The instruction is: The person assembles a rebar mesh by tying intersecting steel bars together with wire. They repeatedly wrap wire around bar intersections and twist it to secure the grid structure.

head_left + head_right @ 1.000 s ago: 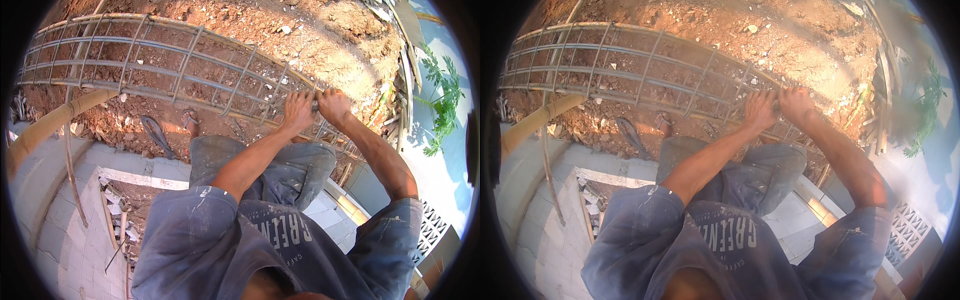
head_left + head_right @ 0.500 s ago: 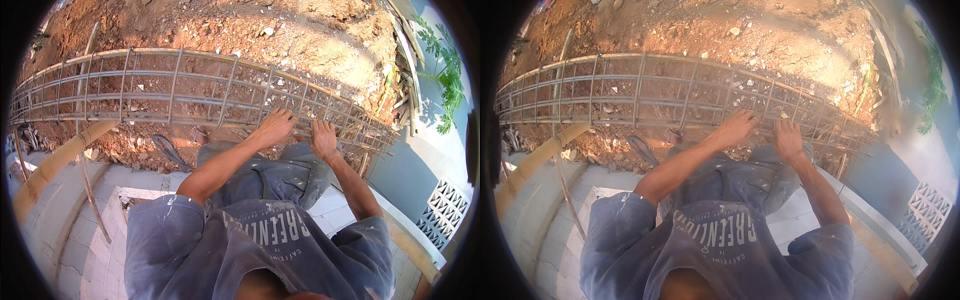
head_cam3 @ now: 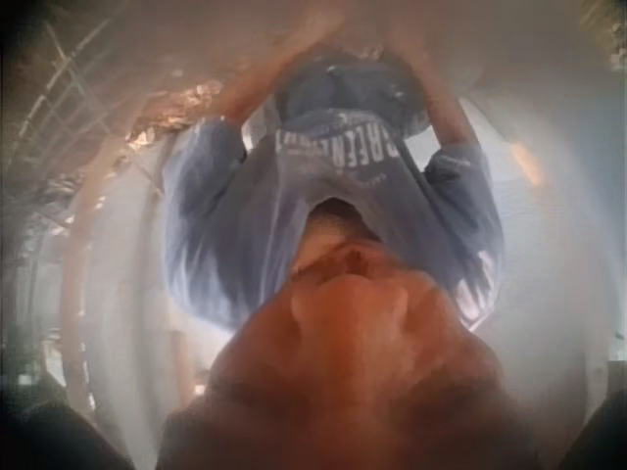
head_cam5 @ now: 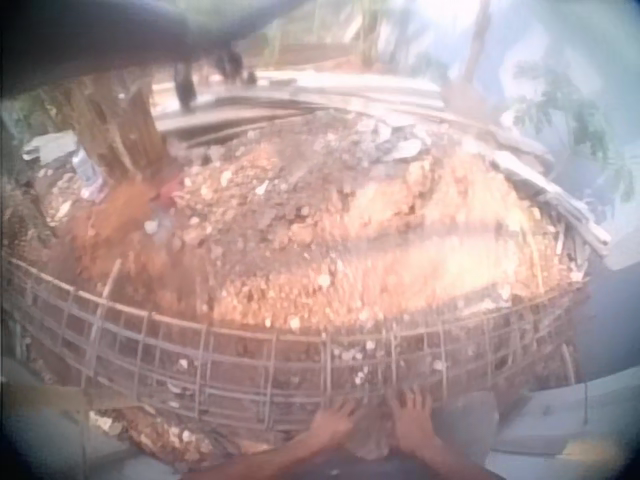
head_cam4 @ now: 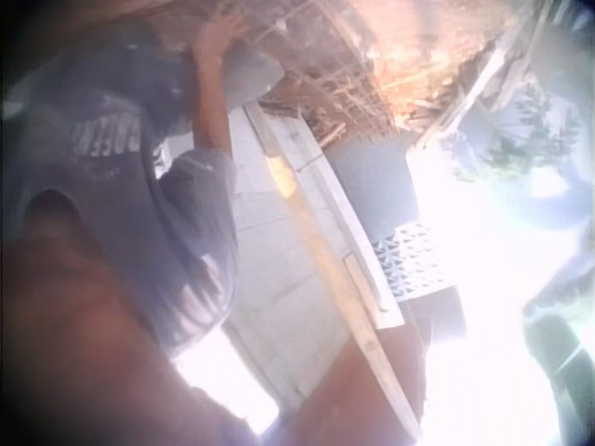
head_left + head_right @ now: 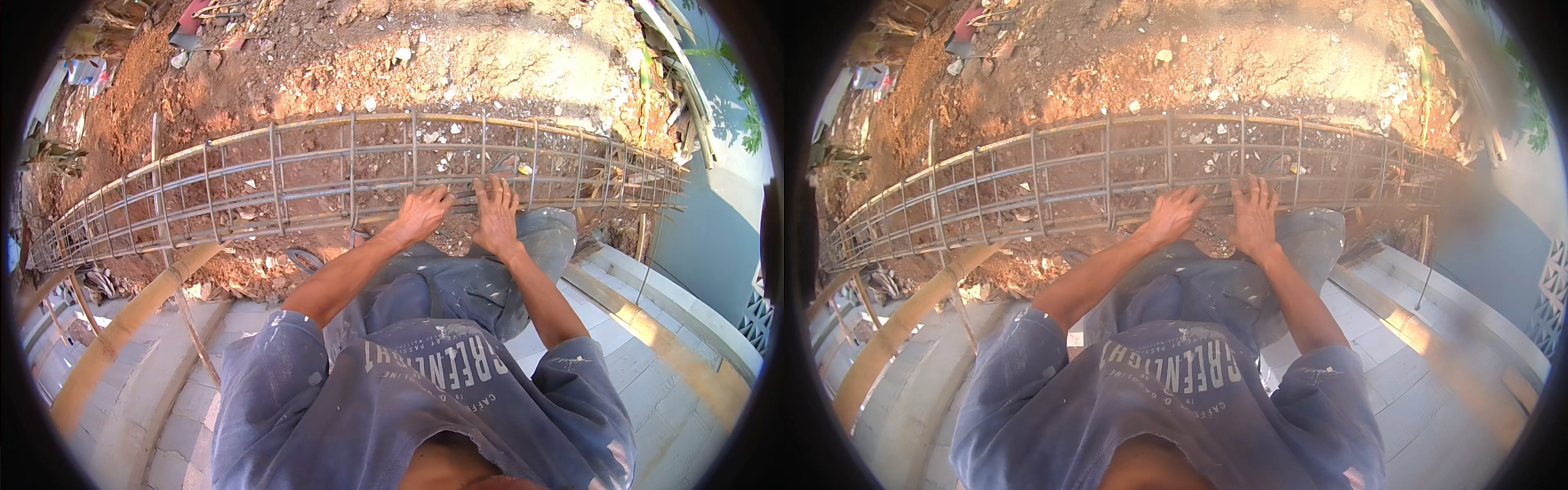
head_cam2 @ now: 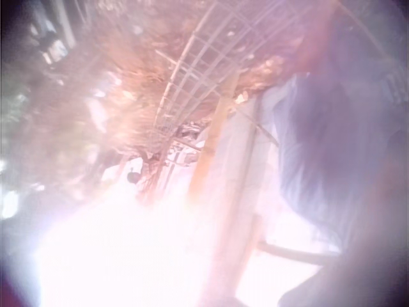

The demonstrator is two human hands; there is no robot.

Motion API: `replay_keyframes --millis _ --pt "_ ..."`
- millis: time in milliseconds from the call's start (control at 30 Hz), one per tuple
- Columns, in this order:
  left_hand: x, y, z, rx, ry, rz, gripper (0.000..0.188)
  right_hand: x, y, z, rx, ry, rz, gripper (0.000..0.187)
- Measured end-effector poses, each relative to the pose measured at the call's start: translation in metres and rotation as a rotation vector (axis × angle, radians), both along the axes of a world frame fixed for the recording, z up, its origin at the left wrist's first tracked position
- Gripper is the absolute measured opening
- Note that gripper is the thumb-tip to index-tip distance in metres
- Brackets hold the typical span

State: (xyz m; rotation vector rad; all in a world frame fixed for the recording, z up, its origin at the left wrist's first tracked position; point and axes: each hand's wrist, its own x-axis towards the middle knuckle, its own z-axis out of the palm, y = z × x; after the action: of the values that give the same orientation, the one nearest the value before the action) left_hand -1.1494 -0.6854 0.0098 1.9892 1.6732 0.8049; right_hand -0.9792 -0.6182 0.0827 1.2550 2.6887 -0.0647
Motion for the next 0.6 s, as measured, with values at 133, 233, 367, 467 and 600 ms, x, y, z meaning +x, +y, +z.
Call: replay_keyframes --millis 133,233,367,467,600 --pt "0.001 0.006 0.043 -0.239 -0.290 -0.063 0.030 0.000 -0.014 0.026 -0.442 0.392 -0.126 0.041" --pt "-0.021 0.022 0.054 -0.434 -0.776 -0.010 0.039 0.006 -0.009 0.066 -0.453 0.247 -0.141 0.028" --pt "-0.085 0.064 -0.006 -0.232 -0.316 0.373 0.036 0.025 -0.011 0.089 -0.377 0.255 -0.361 0.020" --pt "-0.099 0.088 -0.061 -0.475 0.190 0.101 0.033 0.032 -0.014 0.082 -0.558 0.494 -0.628 0.020" --pt "-0.096 0.100 -0.088 -0.625 0.159 0.065 0.030 0.019 -0.017 0.053 -0.467 0.612 -0.718 0.023"
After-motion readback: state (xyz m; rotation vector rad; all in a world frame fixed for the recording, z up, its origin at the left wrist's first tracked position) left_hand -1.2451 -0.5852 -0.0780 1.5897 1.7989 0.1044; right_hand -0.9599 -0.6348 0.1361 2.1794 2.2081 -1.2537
